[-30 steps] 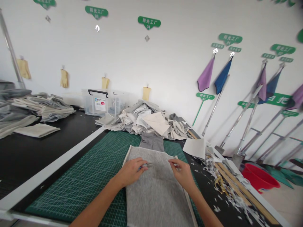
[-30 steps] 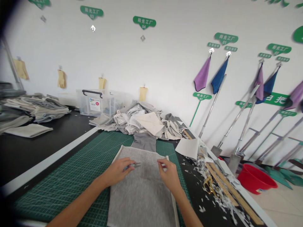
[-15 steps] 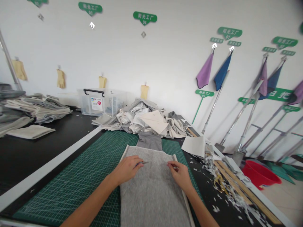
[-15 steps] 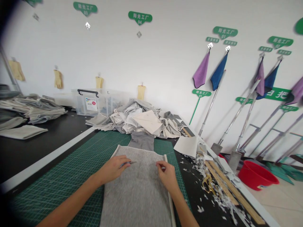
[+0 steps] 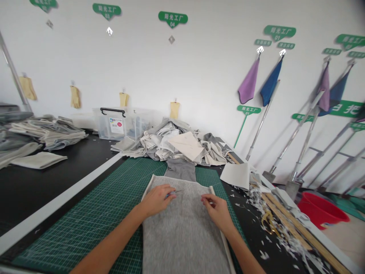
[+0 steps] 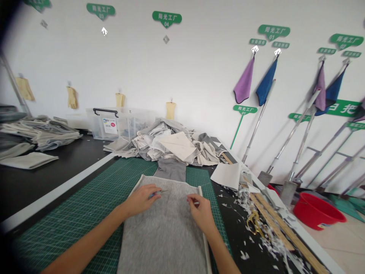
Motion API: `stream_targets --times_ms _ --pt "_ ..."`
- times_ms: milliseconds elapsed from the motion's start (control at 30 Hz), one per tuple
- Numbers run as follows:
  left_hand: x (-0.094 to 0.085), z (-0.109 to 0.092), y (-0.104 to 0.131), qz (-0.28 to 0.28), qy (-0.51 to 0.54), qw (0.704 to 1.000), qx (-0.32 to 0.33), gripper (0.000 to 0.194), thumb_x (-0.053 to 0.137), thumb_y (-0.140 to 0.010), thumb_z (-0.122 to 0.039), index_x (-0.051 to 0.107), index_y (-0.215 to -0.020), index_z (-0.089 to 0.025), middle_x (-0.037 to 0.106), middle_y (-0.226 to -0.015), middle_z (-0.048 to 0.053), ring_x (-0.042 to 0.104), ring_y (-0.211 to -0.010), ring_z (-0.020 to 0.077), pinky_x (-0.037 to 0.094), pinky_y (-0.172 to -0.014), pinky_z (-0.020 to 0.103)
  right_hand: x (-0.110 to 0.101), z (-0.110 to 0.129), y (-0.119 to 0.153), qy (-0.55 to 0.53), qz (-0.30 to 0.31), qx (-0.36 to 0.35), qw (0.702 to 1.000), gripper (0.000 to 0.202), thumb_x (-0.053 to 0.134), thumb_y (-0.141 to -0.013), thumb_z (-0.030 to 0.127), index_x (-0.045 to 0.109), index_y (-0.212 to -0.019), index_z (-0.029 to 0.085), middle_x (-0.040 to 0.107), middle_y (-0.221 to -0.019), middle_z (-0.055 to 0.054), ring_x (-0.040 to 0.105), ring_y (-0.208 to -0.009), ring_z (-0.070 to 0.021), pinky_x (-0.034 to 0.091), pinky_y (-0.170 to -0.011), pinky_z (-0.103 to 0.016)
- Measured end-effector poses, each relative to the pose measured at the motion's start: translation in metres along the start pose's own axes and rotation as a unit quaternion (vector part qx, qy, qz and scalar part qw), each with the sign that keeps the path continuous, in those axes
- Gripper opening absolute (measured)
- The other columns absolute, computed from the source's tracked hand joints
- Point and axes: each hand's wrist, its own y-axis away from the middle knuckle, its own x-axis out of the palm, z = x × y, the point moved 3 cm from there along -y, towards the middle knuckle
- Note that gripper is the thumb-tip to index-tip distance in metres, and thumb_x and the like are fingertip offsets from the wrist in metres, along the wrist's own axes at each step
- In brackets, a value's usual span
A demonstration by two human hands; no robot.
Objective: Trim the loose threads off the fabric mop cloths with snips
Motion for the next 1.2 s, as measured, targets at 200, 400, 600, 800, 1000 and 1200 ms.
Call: stream_targets --times_ms 200,400,600,800,1000,1200 --pt "-0.005 -0.005 0.004 0.013 0.006 1.000 0.017 0.030 0.043 -0.095 -0.036 0.066 -0.108 -0.021 0.068 -0.095 0.005 0.062 -0.090 0.0196 0.045 -0.083 0.030 0.000 -0.003 -0.001 -0.004 0.002 0.002 1.000 0.026 0.054 -0.082 0.035 0.072 -0.090 0.018 0.073 -0.082 -0.008 0.068 -0.072 -0.0205 0.056 -0.065 -0.029" --pt "-0.005 -0.012 0.005 0.027 0.013 0.999 0.030 0.029 0.044 -0.095 -0.035 0.066 -0.105 -0.020 0.067 -0.093 0.005 0.062 -0.088 0.0193 0.045 -0.082 0.030 0.000 -0.002 -0.001 -0.003 0.011 0.004 1.000 0.025 0.055 -0.082 0.036 0.071 -0.090 0.018 0.073 -0.084 -0.008 0.069 -0.075 -0.0213 0.057 -0.067 -0.030" --pt "-0.005 -0.013 0.007 0.019 0.015 0.999 0.030 0.029 0.046 -0.095 -0.036 0.063 -0.113 -0.021 0.067 -0.097 0.005 0.061 -0.089 0.0191 0.045 -0.083 0.029 0.000 -0.001 0.000 0.000 0.011 0.006 1.000 0.025 0.055 -0.082 0.036 0.072 -0.090 0.019 0.073 -0.084 -0.008 0.069 -0.076 -0.0210 0.056 -0.068 -0.030" --pt "-0.004 -0.015 0.008 0.041 0.006 0.998 0.039 0.028 0.044 -0.095 -0.034 0.067 -0.103 -0.020 0.068 -0.093 0.005 0.062 -0.089 0.0198 0.045 -0.082 0.030 0.000 -0.005 -0.001 0.001 0.012 0.002 1.000 0.026 0.055 -0.082 0.036 0.072 -0.090 0.018 0.073 -0.084 -0.007 0.069 -0.075 -0.0206 0.056 -0.066 -0.028" --pt "-0.012 -0.014 0.008 0.029 0.013 0.999 0.028 0.028 0.044 -0.095 -0.035 0.066 -0.106 -0.020 0.067 -0.093 0.005 0.062 -0.087 0.0196 0.045 -0.080 0.030 -0.001 -0.006 -0.002 0.002 0.013 0.003 1.000 0.026 0.055 -0.082 0.036 0.071 -0.092 0.018 0.073 -0.083 -0.008 0.068 -0.073 -0.0205 0.056 -0.064 -0.028" --pt "-0.013 -0.004 0.009 0.005 0.005 1.000 0.010 0.030 0.045 -0.095 -0.037 0.064 -0.110 -0.020 0.067 -0.096 0.006 0.061 -0.089 0.0199 0.045 -0.082 0.031 -0.002 -0.009 -0.004 -0.008 0.005 0.008 1.000 0.027 0.056 -0.081 0.037 0.071 -0.093 0.018 0.073 -0.081 -0.008 0.069 -0.071 -0.0215 0.057 -0.061 -0.029"
